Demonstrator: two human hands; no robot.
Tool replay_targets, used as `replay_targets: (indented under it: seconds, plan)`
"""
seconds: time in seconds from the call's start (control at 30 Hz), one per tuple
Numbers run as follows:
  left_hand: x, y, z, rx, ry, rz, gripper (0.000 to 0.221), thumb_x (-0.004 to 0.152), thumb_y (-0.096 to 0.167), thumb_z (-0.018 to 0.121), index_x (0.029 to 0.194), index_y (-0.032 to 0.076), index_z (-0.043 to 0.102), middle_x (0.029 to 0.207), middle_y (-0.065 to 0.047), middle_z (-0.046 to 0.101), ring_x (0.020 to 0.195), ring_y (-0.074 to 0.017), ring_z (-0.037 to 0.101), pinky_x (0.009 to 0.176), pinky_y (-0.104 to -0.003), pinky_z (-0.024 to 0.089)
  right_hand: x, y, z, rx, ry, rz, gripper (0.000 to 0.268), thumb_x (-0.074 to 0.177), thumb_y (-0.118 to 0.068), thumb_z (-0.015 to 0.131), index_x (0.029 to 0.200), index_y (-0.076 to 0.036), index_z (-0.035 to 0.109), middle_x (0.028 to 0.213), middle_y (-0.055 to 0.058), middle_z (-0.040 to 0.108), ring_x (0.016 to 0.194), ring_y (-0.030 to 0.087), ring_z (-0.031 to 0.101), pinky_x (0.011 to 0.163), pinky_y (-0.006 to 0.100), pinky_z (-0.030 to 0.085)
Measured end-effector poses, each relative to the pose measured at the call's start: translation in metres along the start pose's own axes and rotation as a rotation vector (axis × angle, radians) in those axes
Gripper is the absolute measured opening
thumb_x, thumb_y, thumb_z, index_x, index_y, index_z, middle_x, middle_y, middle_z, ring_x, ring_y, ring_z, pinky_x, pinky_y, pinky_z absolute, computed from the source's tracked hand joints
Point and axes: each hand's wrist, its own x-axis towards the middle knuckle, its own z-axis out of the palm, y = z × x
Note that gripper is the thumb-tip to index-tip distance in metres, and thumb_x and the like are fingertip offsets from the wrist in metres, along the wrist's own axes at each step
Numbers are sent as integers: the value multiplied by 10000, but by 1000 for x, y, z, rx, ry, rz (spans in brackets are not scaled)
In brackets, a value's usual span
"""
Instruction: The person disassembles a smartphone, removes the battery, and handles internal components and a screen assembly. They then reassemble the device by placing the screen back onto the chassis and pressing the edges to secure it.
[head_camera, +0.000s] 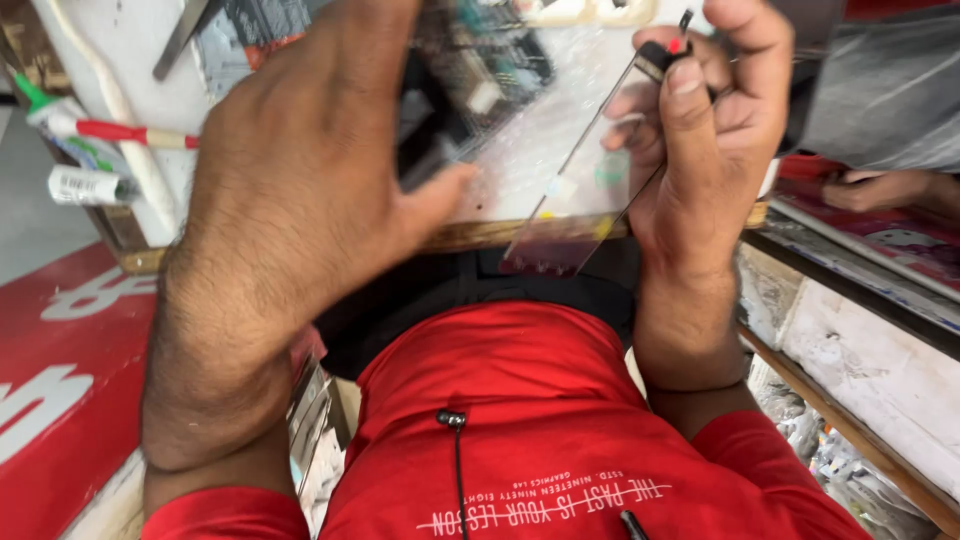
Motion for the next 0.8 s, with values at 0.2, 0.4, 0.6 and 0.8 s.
replay_targets:
  seconds: [0.2, 0.4, 0.6, 0.8]
  plan:
    - [3, 4, 25, 272, -91, -124, 1046, 733, 436, 933, 1559, 99, 387, 1174, -192, 652, 873, -321, 679, 764, -486, 553, -1, -10, -10, 174, -86, 44, 293, 1160, -108, 636, 1394, -22, 481, 1192, 217, 708, 903, 227, 762, 736, 323, 653]
    - [-6, 16, 26, 374, 104, -43, 883, 727, 456, 868, 1479, 149, 519, 1249, -174, 642, 1082, -339, 670, 836, -479, 565, -14, -17, -2, 181, -82, 123, 270, 1139, -89, 598, 1385, -11, 520, 1136, 243, 712, 900, 251, 769, 727, 330, 661]
    - [-10, 29, 17, -396, 246, 104, 463, 993, 230, 809, 1393, 84, 628, 1437, -149, 599, 1228, -302, 659, 1051, -427, 570, -27, -21, 23, -50, -204, 175, 218, 1127, -31, 546, 1338, 23, 530, 1147, 193, 700, 940, 226, 753, 785, 347, 679]
    - [4, 32, 38, -493, 230, 41, 142, 1010, 171, 775, 1080, 67, 709, 1086, -64, 716, 972, -223, 738, 827, -347, 597, -27, -21, 34, -108, -254, 188, 167, 1103, 4, 530, 1255, 66, 557, 1099, 154, 682, 936, 193, 747, 797, 337, 683]
